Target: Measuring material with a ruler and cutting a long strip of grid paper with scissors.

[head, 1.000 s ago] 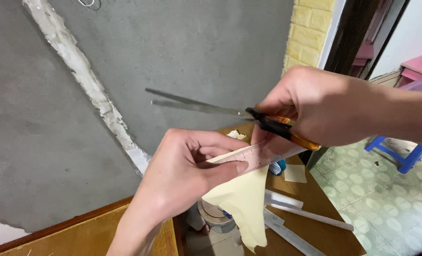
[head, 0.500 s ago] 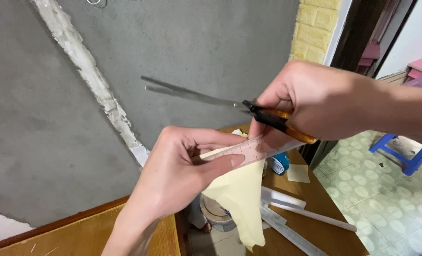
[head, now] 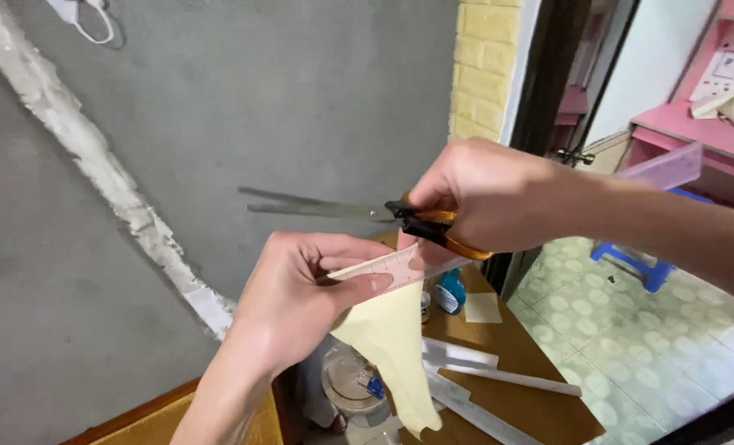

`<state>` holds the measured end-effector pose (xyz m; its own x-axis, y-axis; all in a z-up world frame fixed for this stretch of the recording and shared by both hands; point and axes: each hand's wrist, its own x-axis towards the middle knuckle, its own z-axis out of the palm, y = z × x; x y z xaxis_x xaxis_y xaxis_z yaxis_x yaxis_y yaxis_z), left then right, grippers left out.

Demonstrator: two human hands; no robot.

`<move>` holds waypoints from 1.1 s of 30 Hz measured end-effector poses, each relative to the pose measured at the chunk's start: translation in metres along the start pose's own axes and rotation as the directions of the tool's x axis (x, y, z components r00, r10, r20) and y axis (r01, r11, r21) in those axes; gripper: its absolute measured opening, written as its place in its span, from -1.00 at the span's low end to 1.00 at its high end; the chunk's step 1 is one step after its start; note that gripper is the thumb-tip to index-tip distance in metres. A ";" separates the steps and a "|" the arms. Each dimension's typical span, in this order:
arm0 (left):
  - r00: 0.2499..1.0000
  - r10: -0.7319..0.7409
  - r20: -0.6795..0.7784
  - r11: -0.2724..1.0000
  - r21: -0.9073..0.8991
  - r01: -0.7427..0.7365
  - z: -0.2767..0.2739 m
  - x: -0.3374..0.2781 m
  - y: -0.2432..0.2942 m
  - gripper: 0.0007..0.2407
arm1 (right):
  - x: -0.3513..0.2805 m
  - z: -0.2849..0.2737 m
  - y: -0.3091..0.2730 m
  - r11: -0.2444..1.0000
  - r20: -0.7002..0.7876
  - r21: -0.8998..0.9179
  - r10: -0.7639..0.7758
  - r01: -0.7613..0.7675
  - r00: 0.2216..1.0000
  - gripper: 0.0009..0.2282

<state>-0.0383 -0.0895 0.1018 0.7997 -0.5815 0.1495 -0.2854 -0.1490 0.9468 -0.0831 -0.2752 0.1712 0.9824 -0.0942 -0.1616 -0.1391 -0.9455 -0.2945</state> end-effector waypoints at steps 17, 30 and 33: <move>0.929 0.066 0.364 0.860 0.451 -0.238 -0.025 0.041 0.014 -0.81 | -0.009 -0.088 0.157 0.521 -0.384 -0.822 -0.211 -0.229 0.899 -0.43; 0.873 -0.115 0.475 0.475 0.798 -0.371 -0.026 0.042 0.115 -0.93 | -0.036 -0.067 0.102 0.308 -0.274 -0.893 0.208 -0.329 0.939 -0.34; 0.897 -0.163 0.410 0.407 0.857 -0.317 -0.022 0.038 0.126 -0.90 | -0.033 -0.078 0.135 0.515 -0.268 -0.797 0.166 -0.315 0.949 -0.53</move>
<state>-0.0321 -0.1125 0.2329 0.5478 -0.8253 -0.1375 -0.8223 -0.5614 0.0935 -0.1244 -0.4243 0.2101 0.9428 -0.3295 0.0499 -0.2811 -0.7058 0.6502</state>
